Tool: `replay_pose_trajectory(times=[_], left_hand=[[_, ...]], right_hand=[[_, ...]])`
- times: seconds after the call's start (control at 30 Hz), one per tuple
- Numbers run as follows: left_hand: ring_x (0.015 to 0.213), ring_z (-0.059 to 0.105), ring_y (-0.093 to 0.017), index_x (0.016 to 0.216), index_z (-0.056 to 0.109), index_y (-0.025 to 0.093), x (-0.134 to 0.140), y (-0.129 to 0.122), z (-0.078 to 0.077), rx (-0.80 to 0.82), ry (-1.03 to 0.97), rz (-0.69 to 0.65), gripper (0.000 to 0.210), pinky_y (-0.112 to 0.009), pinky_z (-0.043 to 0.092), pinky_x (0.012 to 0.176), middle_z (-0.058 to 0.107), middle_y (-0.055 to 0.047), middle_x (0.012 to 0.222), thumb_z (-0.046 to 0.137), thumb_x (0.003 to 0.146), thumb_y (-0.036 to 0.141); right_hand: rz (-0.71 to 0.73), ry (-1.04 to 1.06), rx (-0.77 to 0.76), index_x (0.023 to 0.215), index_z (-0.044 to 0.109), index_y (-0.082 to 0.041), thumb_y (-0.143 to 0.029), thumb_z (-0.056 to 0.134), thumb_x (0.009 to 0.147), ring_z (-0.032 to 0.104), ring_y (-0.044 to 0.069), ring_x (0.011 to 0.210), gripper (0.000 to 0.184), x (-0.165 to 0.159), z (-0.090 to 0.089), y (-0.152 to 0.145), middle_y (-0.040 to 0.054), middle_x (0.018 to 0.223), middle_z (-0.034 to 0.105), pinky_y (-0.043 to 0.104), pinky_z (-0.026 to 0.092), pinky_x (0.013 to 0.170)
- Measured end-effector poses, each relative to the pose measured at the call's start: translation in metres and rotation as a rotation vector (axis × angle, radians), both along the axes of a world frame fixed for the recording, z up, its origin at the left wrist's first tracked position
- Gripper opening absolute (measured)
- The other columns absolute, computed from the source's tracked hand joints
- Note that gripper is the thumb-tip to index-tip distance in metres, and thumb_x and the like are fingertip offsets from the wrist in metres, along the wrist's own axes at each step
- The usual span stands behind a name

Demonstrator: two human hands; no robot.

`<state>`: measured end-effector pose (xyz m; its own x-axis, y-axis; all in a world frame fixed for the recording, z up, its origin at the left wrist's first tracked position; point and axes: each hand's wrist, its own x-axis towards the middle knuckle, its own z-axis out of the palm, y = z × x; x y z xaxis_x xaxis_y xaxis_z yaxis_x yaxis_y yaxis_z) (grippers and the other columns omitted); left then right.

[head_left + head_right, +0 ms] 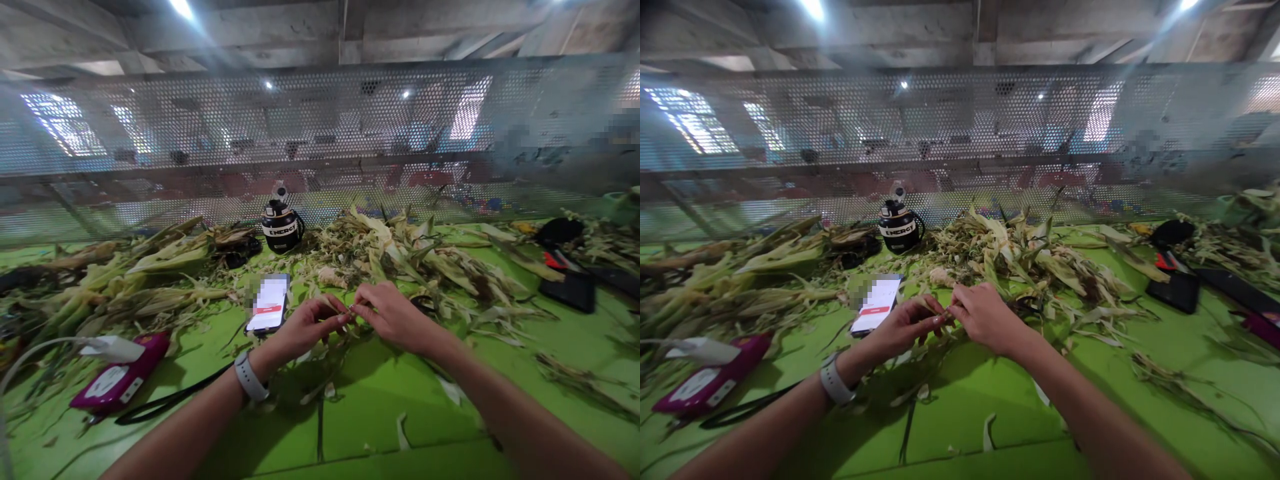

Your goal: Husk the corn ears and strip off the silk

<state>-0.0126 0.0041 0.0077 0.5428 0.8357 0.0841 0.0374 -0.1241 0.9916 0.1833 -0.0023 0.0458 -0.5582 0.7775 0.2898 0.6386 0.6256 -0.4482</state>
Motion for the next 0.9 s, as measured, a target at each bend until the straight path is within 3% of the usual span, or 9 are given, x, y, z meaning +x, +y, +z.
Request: replay_pose_trajectory(times=[0.13, 0.23, 0.37, 0.5, 0.6, 0.67, 0.77, 0.9], left_hand=[[0.058, 0.052, -0.008, 0.077, 0.057, 0.015, 0.000, 0.001, 0.002, 0.065, -0.063, 0.076, 0.033, -0.021, 0.041, 0.053, 0.057, 0.002, 0.069, 0.071, 0.073, 0.044], [0.059, 0.053, -0.008, 0.077, 0.055, 0.015, -0.001, 0.000, 0.005, 0.040, -0.105, 0.037, 0.031, -0.022, 0.043, 0.056, 0.059, 0.001, 0.069, 0.072, 0.073, 0.040], [0.066, 0.055, -0.009, 0.083, 0.057, 0.014, -0.004, -0.001, 0.006, 0.026, -0.092, -0.051, 0.025, -0.023, 0.045, 0.063, 0.060, 0.000, 0.074, 0.070, 0.076, 0.034], [0.078, 0.059, -0.012, 0.102, 0.053, 0.016, -0.006, -0.001, 0.006, -0.016, -0.082, -0.162, 0.033, -0.026, 0.046, 0.070, 0.062, -0.003, 0.088, 0.070, 0.077, 0.030], [0.075, 0.058, -0.012, 0.108, 0.049, 0.017, -0.006, -0.003, 0.008, -0.023, -0.041, -0.208, 0.038, -0.024, 0.044, 0.067, 0.062, -0.002, 0.086, 0.068, 0.079, 0.031], [0.072, 0.057, -0.011, 0.107, 0.048, 0.017, -0.007, -0.005, 0.010, -0.025, -0.017, -0.203, 0.038, -0.023, 0.043, 0.064, 0.061, -0.001, 0.083, 0.067, 0.079, 0.033], [0.073, 0.057, -0.010, 0.104, 0.046, 0.018, -0.007, -0.006, 0.014, -0.068, -0.045, -0.209, 0.039, -0.023, 0.043, 0.065, 0.061, -0.001, 0.085, 0.069, 0.077, 0.034], [0.073, 0.057, -0.009, 0.102, 0.044, 0.019, -0.009, -0.006, 0.019, -0.141, -0.069, -0.252, 0.039, -0.022, 0.043, 0.066, 0.060, 0.000, 0.083, 0.071, 0.076, 0.031]], right_hand=[[-0.020, 0.009, 0.128, 0.079, 0.053, -0.018, -0.024, 0.049, 0.089, 0.050, 0.019, 0.074, 0.013, -0.005, -0.006, -0.003, 0.0065, 0.076, 0.059, 0.033, 0.033, 0.074], [-0.025, 0.023, 0.137, 0.077, 0.052, -0.018, -0.022, 0.050, 0.086, 0.051, 0.020, 0.075, 0.010, -0.006, -0.007, -0.005, 0.0070, 0.076, 0.059, 0.032, 0.035, 0.072], [0.004, 0.139, -0.113, 0.084, 0.050, -0.019, -0.021, 0.054, 0.081, 0.055, 0.017, 0.073, 0.005, -0.004, -0.002, -0.007, 0.0039, 0.078, 0.060, 0.028, 0.039, 0.067], [0.058, 0.172, -0.359, 0.101, 0.049, -0.018, -0.018, 0.055, 0.080, 0.058, 0.016, 0.077, 0.022, 0.002, 0.006, -0.009, 0.0042, 0.087, 0.064, 0.028, 0.042, 0.067], [0.098, 0.094, -0.497, 0.099, 0.052, -0.018, -0.030, 0.053, 0.085, 0.057, 0.016, 0.073, 0.018, 0.005, 0.010, -0.011, 0.0044, 0.087, 0.064, 0.027, 0.041, 0.063], [0.113, 0.058, -0.546, 0.096, 0.053, -0.018, -0.042, 0.052, 0.087, 0.055, 0.015, 0.071, 0.026, 0.006, 0.010, -0.010, 0.0045, 0.086, 0.063, 0.026, 0.040, 0.060], [0.133, 0.030, -0.480, 0.091, 0.056, -0.018, -0.050, 0.053, 0.086, 0.053, 0.015, 0.070, 0.033, 0.005, 0.006, -0.008, 0.0041, 0.084, 0.061, 0.025, 0.038, 0.059], [0.261, 0.024, -0.407, 0.077, 0.060, -0.017, -0.042, 0.046, 0.092, 0.049, 0.013, 0.067, 0.033, 0.003, 0.002, -0.004, 0.0011, 0.073, 0.056, 0.025, 0.036, 0.062]])
